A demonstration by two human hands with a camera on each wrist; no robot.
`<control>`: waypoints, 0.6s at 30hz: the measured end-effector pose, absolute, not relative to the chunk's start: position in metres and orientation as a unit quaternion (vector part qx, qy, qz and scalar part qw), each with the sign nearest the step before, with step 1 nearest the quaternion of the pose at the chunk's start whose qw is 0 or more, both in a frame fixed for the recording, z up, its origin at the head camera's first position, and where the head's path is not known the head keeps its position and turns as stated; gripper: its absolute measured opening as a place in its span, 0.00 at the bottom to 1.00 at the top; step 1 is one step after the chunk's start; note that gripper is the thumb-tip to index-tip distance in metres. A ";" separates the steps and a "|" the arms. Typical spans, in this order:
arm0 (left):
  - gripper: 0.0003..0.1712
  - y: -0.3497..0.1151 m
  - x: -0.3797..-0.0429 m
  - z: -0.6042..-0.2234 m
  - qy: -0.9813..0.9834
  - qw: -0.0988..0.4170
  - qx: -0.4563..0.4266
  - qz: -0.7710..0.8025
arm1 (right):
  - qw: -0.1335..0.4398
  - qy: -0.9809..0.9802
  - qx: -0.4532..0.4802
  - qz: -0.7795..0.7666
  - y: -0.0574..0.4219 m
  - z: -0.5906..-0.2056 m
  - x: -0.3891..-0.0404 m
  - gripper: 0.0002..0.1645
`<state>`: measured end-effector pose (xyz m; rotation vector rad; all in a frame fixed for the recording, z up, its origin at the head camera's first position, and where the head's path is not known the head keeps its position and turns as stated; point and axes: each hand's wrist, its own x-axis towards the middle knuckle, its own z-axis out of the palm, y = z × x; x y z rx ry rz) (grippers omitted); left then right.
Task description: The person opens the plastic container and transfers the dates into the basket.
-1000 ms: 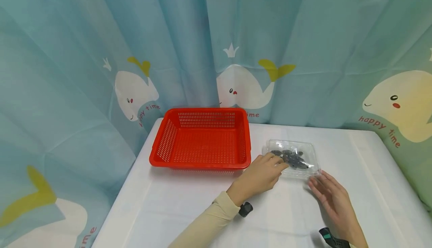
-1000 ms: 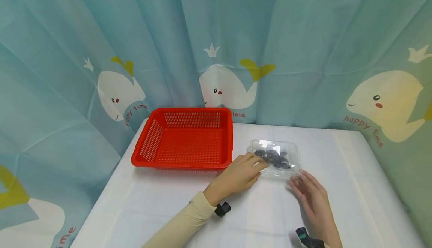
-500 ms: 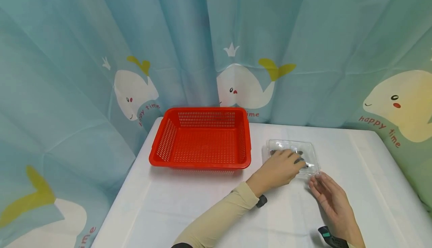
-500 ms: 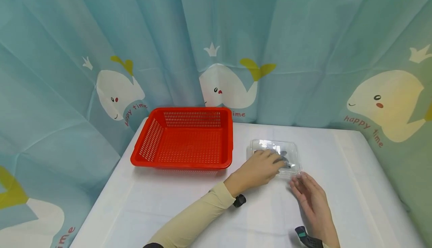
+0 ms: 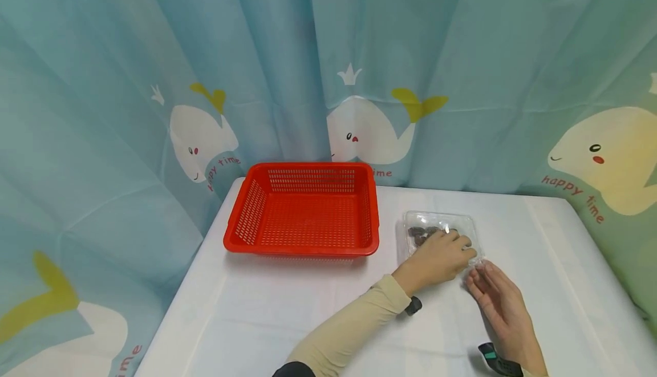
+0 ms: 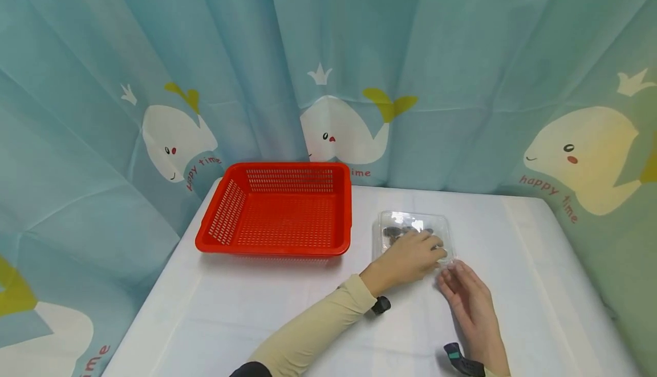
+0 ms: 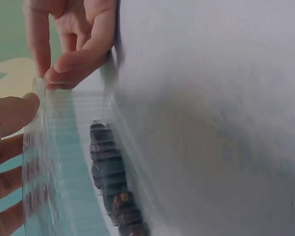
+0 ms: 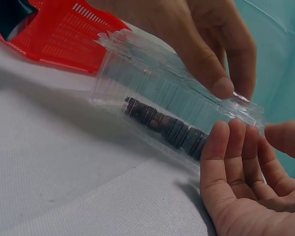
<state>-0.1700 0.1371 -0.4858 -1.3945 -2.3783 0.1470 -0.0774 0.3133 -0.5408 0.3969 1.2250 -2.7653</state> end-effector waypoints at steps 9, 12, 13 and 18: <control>0.13 0.144 -0.170 -0.487 -0.848 0.200 -0.489 0.042 | 0.048 0.402 0.107 -0.908 0.314 -0.539 -0.079 0.14; 0.14 0.148 -0.168 -0.486 -0.850 0.188 -0.489 0.049 | 0.052 0.400 0.109 -0.908 0.316 -0.538 -0.076 0.13; 0.16 0.149 -0.167 -0.486 -0.851 0.183 -0.490 0.052 | 0.053 0.399 0.110 -0.909 0.316 -0.538 -0.075 0.13; 0.20 0.153 -0.162 -0.486 -0.852 0.160 -0.495 0.051 | 0.052 0.399 0.100 -0.910 0.317 -0.539 -0.069 0.13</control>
